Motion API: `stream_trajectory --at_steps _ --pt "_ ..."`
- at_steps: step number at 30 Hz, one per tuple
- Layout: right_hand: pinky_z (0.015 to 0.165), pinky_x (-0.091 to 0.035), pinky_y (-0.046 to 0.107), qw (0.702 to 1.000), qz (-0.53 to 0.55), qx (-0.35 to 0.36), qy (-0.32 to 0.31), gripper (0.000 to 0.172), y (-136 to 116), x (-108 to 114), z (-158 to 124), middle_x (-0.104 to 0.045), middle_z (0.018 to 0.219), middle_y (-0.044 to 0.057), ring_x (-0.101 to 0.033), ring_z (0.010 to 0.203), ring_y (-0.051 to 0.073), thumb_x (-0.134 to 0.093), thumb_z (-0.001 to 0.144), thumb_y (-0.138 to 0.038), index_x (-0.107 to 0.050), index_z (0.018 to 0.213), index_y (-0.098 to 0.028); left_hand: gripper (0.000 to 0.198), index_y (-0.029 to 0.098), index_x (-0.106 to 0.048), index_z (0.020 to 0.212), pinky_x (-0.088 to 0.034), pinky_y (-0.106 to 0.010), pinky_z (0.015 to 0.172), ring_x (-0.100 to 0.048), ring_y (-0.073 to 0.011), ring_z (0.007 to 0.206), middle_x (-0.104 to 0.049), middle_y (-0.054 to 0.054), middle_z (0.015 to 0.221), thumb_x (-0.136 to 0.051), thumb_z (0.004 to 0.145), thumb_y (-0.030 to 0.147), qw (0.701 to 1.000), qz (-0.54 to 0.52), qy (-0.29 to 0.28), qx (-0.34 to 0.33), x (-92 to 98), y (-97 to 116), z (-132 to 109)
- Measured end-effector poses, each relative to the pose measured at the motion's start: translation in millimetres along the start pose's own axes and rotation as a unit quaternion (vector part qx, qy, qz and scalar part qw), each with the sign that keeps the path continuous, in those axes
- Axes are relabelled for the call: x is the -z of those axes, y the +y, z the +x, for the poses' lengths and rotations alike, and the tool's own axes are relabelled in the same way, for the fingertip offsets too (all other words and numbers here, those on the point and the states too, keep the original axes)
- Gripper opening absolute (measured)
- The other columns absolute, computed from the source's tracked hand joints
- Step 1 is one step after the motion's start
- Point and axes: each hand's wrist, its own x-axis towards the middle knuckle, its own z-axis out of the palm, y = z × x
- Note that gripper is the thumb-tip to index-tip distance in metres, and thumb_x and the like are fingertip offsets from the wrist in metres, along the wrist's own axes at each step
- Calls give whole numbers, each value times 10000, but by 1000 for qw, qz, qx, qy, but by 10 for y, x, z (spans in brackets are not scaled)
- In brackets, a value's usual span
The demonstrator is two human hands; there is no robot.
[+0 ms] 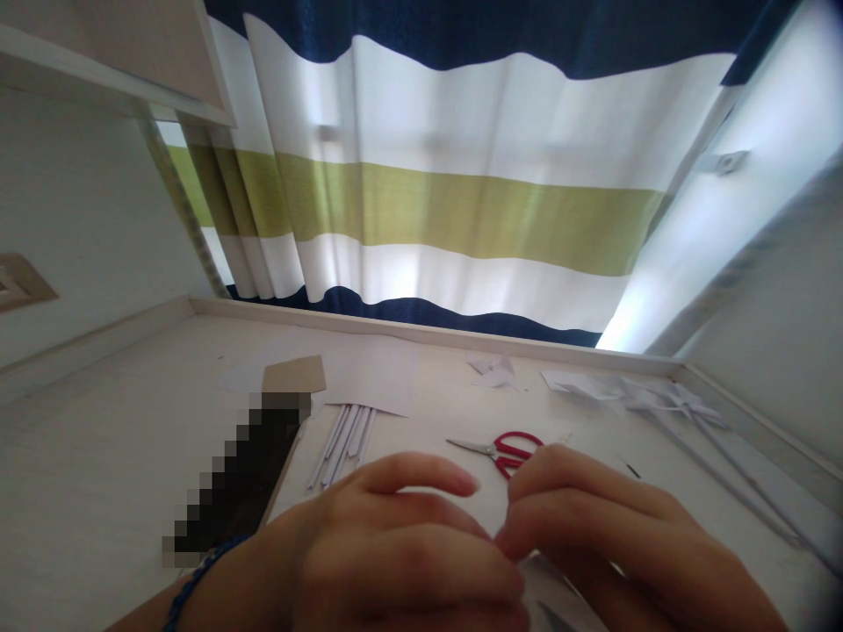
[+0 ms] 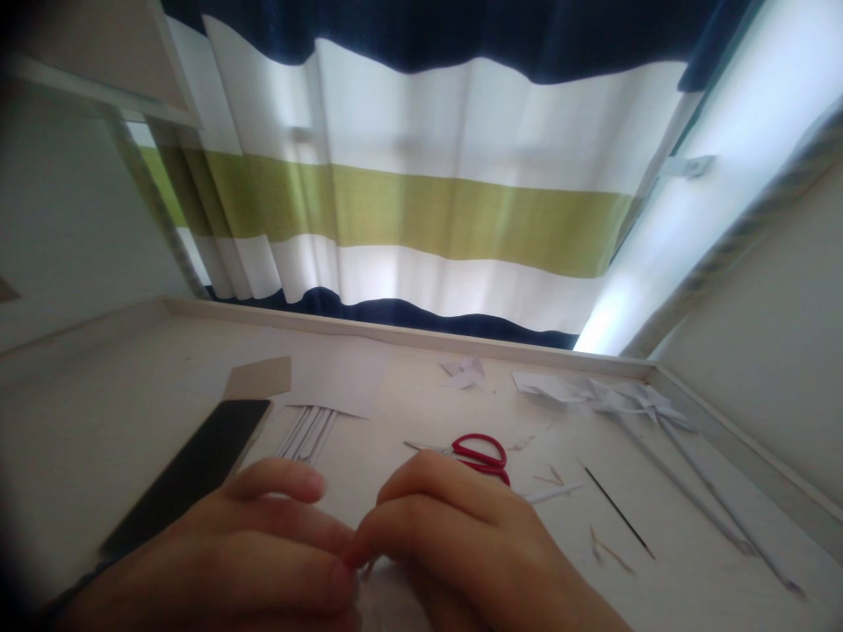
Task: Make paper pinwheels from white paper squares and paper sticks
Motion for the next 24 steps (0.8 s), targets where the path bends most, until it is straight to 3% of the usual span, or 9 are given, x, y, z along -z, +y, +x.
stream_trajectory --at_steps 4,7,11,16,20,24 --pt "743 -468 200 999 17 -40 -33 180 32 36 9 -600 869 -3 -578 829 124 -476 827 -129 -576 887 -266 383 267 -606 1070 -297 -170 1013 -644 -92 752 -695 51 899 -619 728 96 988 32 -100 -116 200 -62 199" --pt "729 -446 203 990 100 -97 -23 138 95 9 33 -583 852 -9 -554 826 114 -464 849 -161 -566 858 -254 258 237 -653 965 -294 -218 1023 -628 -121 821 -678 15 912 -597 747 111 990 34 -87 -105 213 -121 253" --pt "584 -418 189 943 267 -197 19 36 215 -68 91 -553 746 -24 -525 677 92 -515 835 -231 -513 871 -235 140 178 -657 877 -384 -283 958 -611 -151 828 -631 -57 939 -578 763 158 996 -30 -57 -53 137 -170 272" --pt "474 -348 161 889 374 -260 47 140 351 -139 153 -538 678 -29 -489 564 67 -600 775 -287 -510 812 -187 68 173 -659 784 -474 -265 799 -605 -146 764 -622 -55 865 -643 717 170 995 -99 6 31 60 -237 319" --pt "471 -370 175 878 373 -294 65 213 378 -166 191 -586 706 0 -519 570 87 -699 665 -284 -566 775 -159 79 162 -651 752 -478 -231 711 -601 -141 766 -631 -45 849 -673 683 131 978 -179 31 107 -8 -303 326" --pt "532 -410 213 901 317 -280 100 155 344 -193 221 -606 667 -3 -532 588 108 -691 655 -274 -627 735 -157 68 157 -639 715 -470 -248 717 -602 -149 769 -647 -27 802 -690 671 168 941 -249 40 224 -59 -340 332"
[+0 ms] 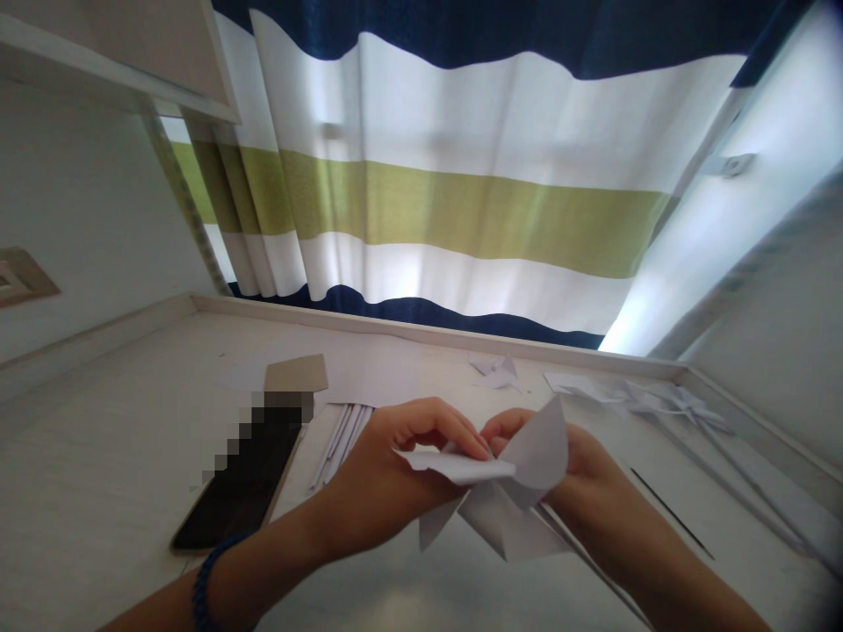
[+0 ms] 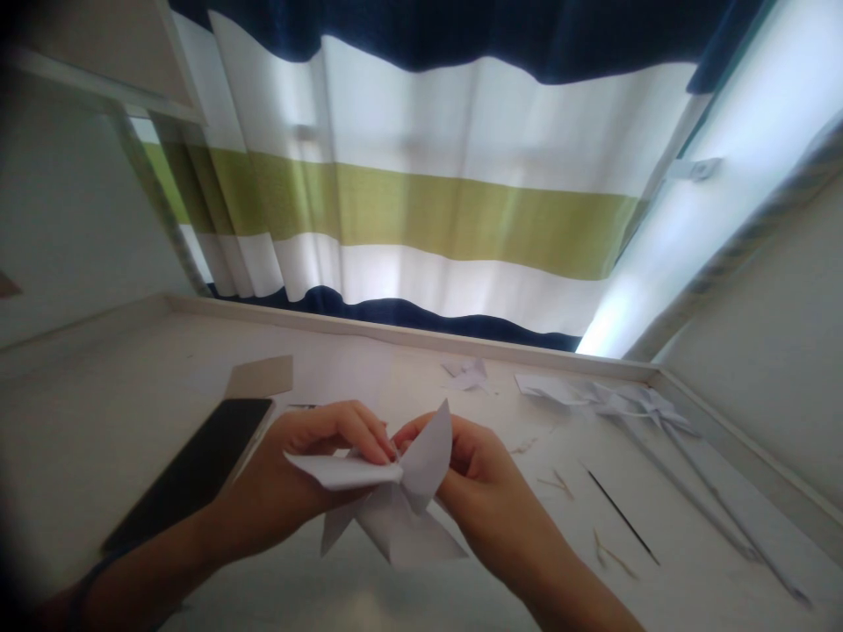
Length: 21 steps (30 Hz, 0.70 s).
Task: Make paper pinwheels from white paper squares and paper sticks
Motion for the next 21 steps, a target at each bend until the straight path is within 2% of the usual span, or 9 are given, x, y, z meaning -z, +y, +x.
stream_trajectory --at_steps 3,6,9,11,15,21 --pt "629 -435 258 1000 -14 -7 14 140 -20 -13 -13 -626 677 -6 -557 647 132 -619 712 -281 -657 800 -179 77 167 -639 700 -461 -217 685 -602 -127 745 -657 2 756 -690 675 218 997 -29 24 69 -4 -9 14" --pt "693 -441 317 999 -15 -42 19 214 -41 26 -24 -663 850 31 -581 774 185 -550 715 -270 -658 882 -190 96 165 -635 685 -453 -188 637 -606 -112 706 -659 20 722 -701 660 231 993 -38 38 106 0 -2 26" --pt "738 -443 389 999 4 -47 -26 353 -47 92 -27 -653 974 68 -583 878 245 -487 670 -226 -640 984 -178 105 151 -626 670 -451 -183 612 -615 -117 691 -663 19 701 -705 652 218 989 -45 46 130 5 5 41" --pt "792 -431 411 998 19 -29 -58 373 -38 116 -28 -655 986 71 -581 912 252 -514 675 -233 -628 1027 -182 109 147 -621 674 -451 -179 612 -621 -118 696 -670 14 714 -706 650 211 988 -51 46 136 7 0 49" --pt "815 -441 374 997 13 -22 -78 376 -18 80 -34 -665 980 42 -602 885 210 -642 699 -272 -607 1070 -230 128 142 -617 705 -468 -208 673 -635 -147 773 -691 -21 823 -708 651 215 986 -68 46 143 6 -30 54" --pt "797 -446 266 998 14 -41 -55 291 -8 23 -13 -681 939 9 -605 836 143 -623 753 -289 -629 1043 -265 136 148 -600 686 -484 -235 728 -635 -171 852 -693 -26 894 -713 647 212 979 -123 51 153 -12 -77 71"
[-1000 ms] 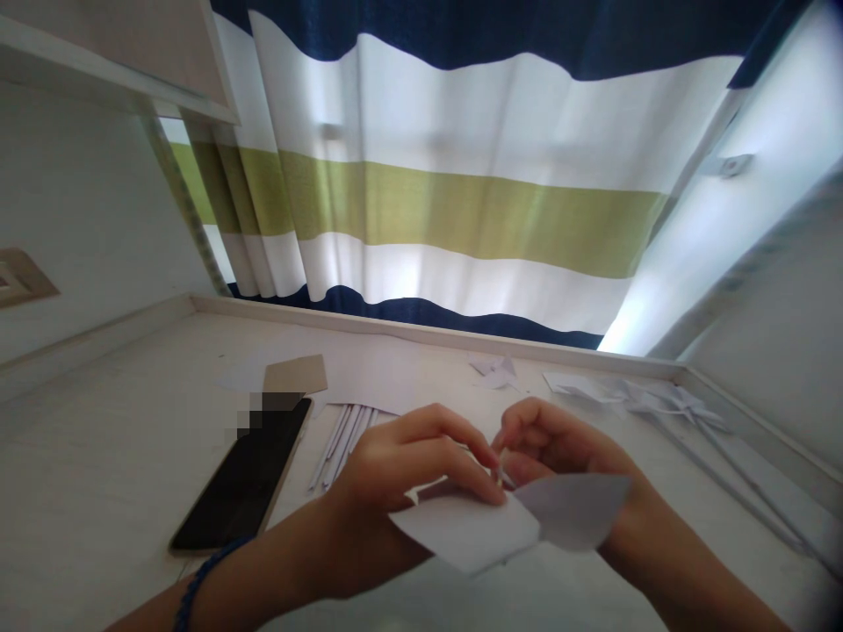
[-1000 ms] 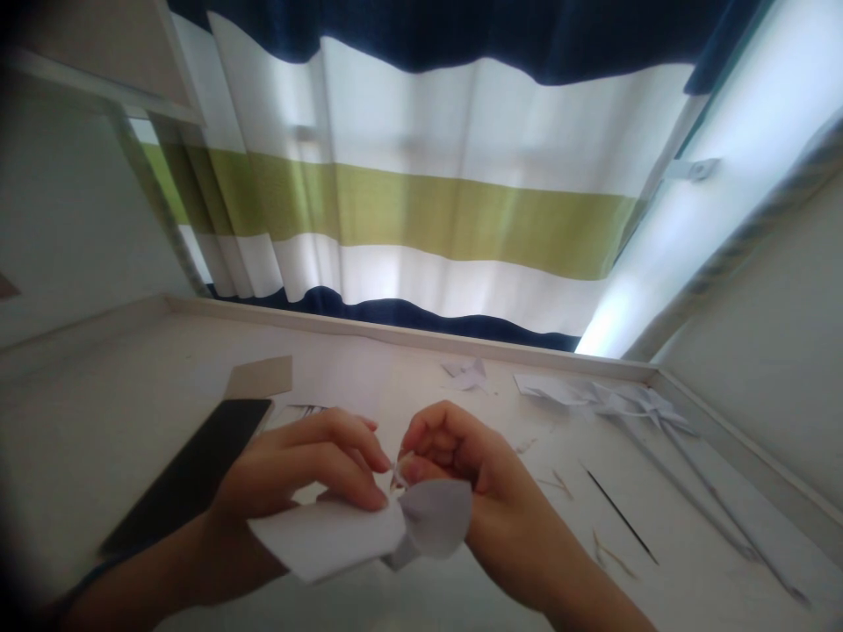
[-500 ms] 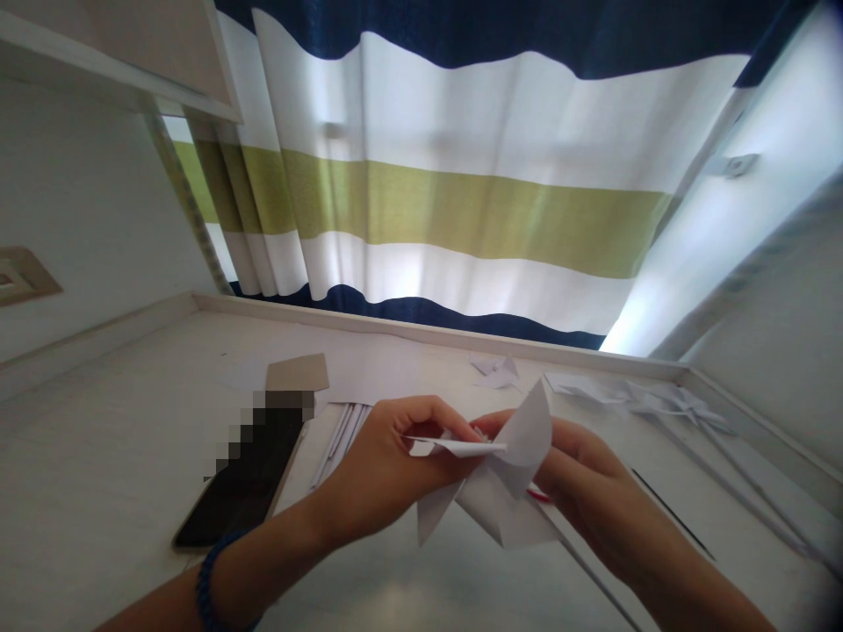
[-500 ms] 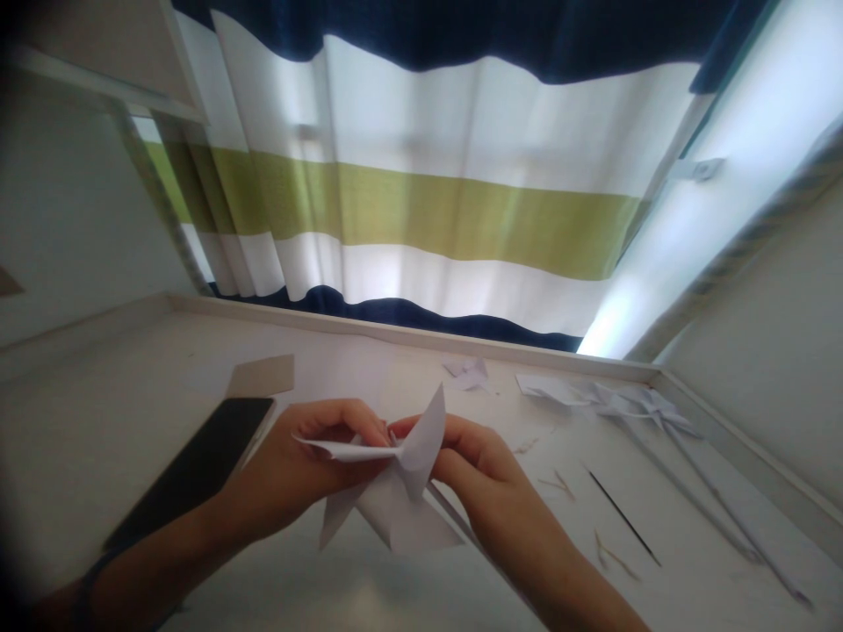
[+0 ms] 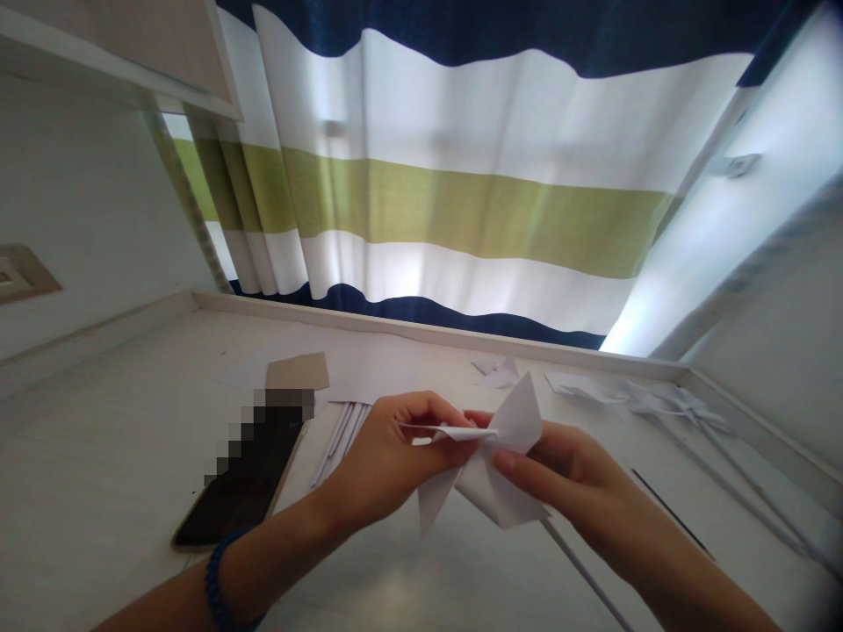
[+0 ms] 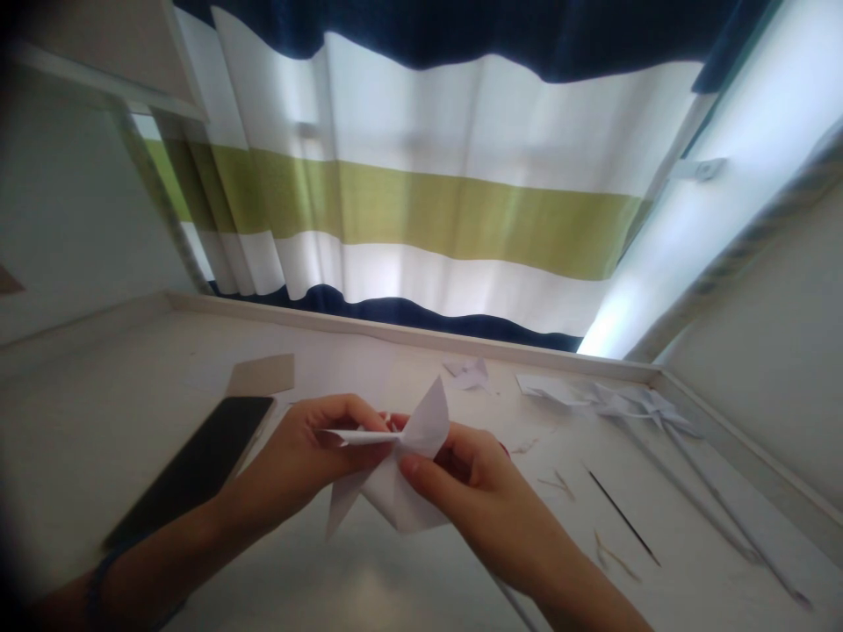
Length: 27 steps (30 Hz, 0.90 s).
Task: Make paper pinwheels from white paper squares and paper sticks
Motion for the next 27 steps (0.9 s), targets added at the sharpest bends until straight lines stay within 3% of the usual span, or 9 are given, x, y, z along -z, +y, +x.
stream_trajectory --at_steps 15,20,27 --pt "713 -443 268 999 -3 -32 29 332 70 -6 63 -695 807 27 -607 777 168 -674 685 -329 -658 995 -211 123 139 -610 662 -489 -186 719 -641 -148 847 -708 -6 812 -725 627 165 999 -42 -14 22 -2 -46 34" --pt "709 -434 299 999 -8 -30 31 346 91 -4 65 -691 776 32 -602 762 188 -691 655 -342 -670 973 -205 114 122 -612 647 -460 -124 620 -637 -84 713 -711 -10 783 -721 615 110 996 -57 -16 60 -6 9 49" --pt "625 -431 274 998 2 -39 43 286 108 -7 66 -685 705 30 -596 673 168 -686 648 -342 -694 880 -176 99 129 -628 654 -421 -102 561 -589 -45 606 -672 41 636 -719 621 107 996 -54 -30 58 23 5 53"
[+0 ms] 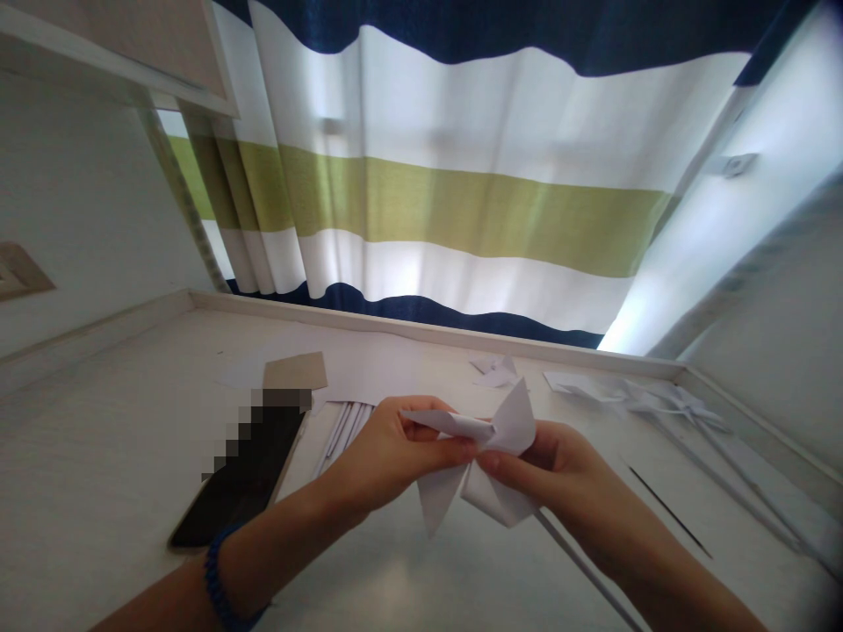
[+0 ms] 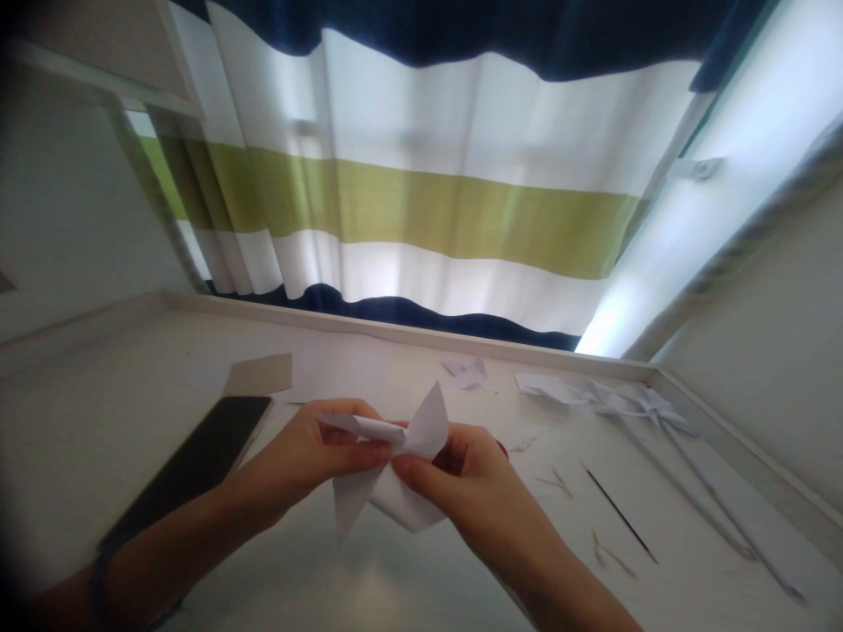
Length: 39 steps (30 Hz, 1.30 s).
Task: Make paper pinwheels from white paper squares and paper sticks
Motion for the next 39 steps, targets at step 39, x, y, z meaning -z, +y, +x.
stream_trajectory --at_steps 39 --pt "606 -406 271 1000 -24 -6 20 278 -5 13 22 -673 725 44 -578 672 174 -658 671 -347 -682 865 -151 183 184 -668 908 -457 -203 719 -618 -143 811 -695 0 851 -618 746 255 975 195 -1 -107 48 -12 -32"
